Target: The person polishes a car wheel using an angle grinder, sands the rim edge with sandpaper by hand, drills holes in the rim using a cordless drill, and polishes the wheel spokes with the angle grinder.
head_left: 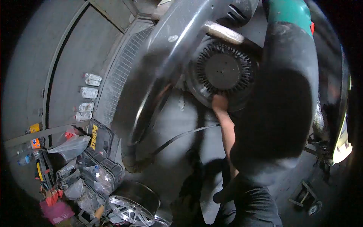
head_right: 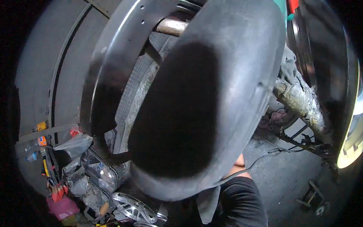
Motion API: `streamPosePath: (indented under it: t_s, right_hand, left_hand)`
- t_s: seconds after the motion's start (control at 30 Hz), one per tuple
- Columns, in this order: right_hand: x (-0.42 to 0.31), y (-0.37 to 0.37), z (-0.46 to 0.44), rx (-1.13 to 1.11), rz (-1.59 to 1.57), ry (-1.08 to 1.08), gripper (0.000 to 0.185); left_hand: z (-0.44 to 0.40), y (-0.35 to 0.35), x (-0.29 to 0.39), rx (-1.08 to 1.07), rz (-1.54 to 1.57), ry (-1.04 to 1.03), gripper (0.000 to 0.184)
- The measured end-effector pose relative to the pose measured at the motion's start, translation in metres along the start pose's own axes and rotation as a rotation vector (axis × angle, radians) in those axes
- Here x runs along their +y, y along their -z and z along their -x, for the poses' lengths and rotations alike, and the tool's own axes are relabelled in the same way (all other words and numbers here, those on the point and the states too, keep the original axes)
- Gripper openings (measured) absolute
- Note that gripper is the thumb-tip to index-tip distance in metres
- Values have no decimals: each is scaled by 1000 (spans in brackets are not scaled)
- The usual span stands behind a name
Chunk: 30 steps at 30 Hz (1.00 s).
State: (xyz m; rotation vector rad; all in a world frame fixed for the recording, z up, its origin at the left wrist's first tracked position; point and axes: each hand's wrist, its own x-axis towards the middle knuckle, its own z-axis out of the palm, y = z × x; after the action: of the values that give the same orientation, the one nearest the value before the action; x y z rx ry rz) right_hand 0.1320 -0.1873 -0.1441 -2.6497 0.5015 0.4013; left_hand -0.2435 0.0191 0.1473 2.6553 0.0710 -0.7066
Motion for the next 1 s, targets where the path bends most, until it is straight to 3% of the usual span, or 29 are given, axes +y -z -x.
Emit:
streamPosePath:
  t_s: [0.1,0.2,0.27,0.3,0.37,0.43,0.5,0.53,0.63,0.7,0.73,0.77,0.8,0.87,1.0]
  right_hand:
    - [-3,6,32,2,-180,18,20]
    - [-4,50,138,-36,-554,36,20]
    - [-4,113,245,-26,-730,67,19]
    - [-5,156,302,95,-711,129,18]
    - [19,218,391,-246,-916,-30,20]
    - [30,321,440,-274,-837,-106,22]
    - [70,386,459,-131,-788,-172,20]
    - [88,416,459,-2,-733,-169,20]
    - [123,524,445,299,-662,-300,21]
    - [154,575,422,593,-757,-230,21]
    - [166,598,412,718,-745,-253,21]
    - [175,620,402,835,-733,-278,22]
    - [181,644,394,862,-737,-318,22]
    - [200,681,371,911,-718,-300,21]
    - [226,731,326,955,-684,-126,15]
  left_hand:
    - [-3,7,-1,-10,-10,-4,46]
    - [-8,15,5,-29,-14,-35,46]
    - [-5,21,15,-71,-46,-51,46]
    - [-6,23,21,-107,-101,-49,46]
    - [-2,25,37,-163,-258,-39,43]
    - [-2,55,65,-178,-358,-147,37]
    - [4,83,99,-427,-54,-451,33]
    - [8,119,141,-446,104,-681,30]
    - [17,226,282,-570,169,-761,21]
    - [1,247,363,-269,211,-1126,14]
    - [-3,253,408,96,355,-1291,17]
    - [-15,254,448,245,343,-1359,23]
    - [-23,257,485,139,273,-1270,21]
    - [-44,256,559,379,271,-1374,21]
    - [-81,230,654,439,108,-1305,23]
